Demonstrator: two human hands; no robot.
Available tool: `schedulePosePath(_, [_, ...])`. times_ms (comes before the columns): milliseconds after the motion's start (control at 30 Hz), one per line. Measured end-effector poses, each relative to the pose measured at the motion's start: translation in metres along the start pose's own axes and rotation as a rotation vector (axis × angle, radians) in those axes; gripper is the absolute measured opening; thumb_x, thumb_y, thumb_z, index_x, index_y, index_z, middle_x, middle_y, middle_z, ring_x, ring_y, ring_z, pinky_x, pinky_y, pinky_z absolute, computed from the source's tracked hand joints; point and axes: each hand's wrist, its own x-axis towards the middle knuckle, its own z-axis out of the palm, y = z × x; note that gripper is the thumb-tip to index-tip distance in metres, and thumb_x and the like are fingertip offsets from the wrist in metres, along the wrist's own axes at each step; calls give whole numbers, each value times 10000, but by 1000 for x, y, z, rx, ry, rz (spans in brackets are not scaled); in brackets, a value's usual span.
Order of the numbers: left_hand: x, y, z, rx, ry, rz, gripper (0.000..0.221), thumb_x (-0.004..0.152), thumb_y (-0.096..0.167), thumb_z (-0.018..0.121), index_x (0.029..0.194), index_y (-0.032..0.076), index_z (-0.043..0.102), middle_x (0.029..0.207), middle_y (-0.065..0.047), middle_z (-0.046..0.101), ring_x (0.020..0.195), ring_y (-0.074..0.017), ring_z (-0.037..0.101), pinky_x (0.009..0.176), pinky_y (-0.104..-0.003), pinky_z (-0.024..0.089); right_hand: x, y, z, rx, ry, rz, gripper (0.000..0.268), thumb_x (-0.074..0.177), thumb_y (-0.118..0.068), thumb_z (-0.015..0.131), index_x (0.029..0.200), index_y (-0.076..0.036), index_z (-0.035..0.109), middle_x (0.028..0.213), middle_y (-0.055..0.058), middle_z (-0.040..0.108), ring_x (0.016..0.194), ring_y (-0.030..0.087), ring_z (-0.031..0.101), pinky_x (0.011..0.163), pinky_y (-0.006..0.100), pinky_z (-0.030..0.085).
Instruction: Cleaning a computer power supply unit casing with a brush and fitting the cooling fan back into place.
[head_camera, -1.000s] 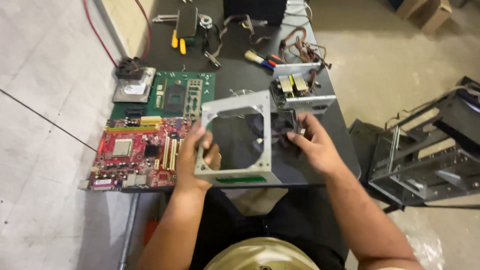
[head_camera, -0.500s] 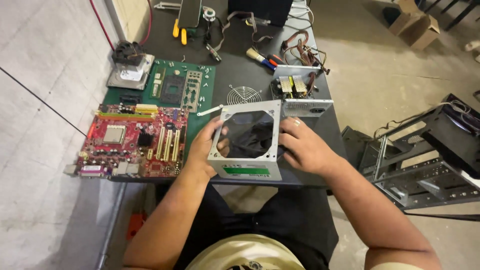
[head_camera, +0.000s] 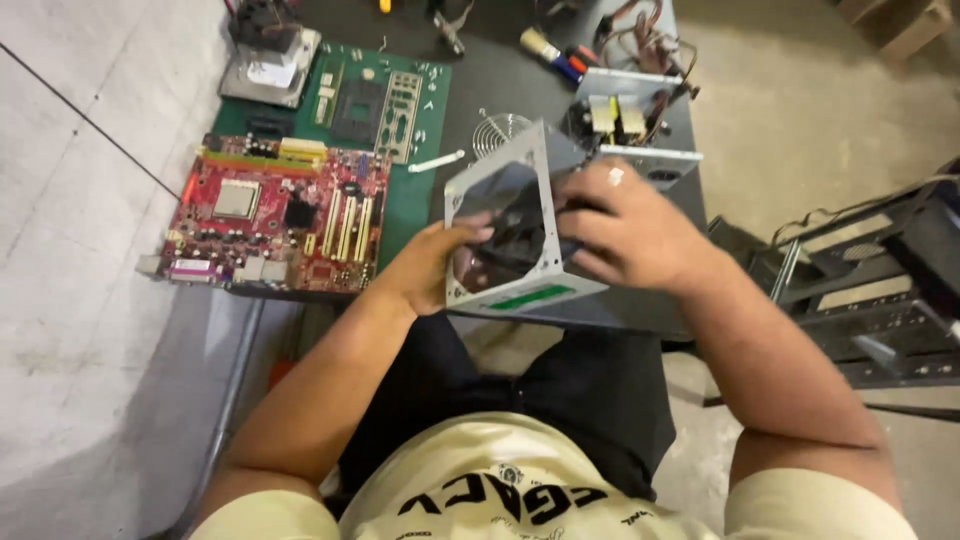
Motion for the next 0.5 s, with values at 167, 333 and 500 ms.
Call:
schedulePosePath(167, [-42,30,52,-53,-70,-2,392,790,82,762,1178,30,741,855,-175,667,701,-312,701,602,-419,666,0,-6,-3,-83,180,99,342,1019,-401,614,1102,-75,680,1136,190,606,1065,424,600,925,561,474])
schedulePosePath(333, [-53,31,72,-154,-58,98,370,791,69,749,1157,20,762,437,-170,409,480,-288,550,583,-316,586,-10,-17,11,-110,416,298,436,982,-374,738,1199,-58,532,1203,202,502,1131,433,501,939,561,446])
schedulePosePath(500, [-30,19,38,-158,-187,60,450,860,97,672,1308,67,698,902,-243,726,676,-262,692,650,-395,653,-22,-32,24,631,501,851,389,952,77,577,1250,-38,354,1094,107,486,927,206,622,869,368,555])
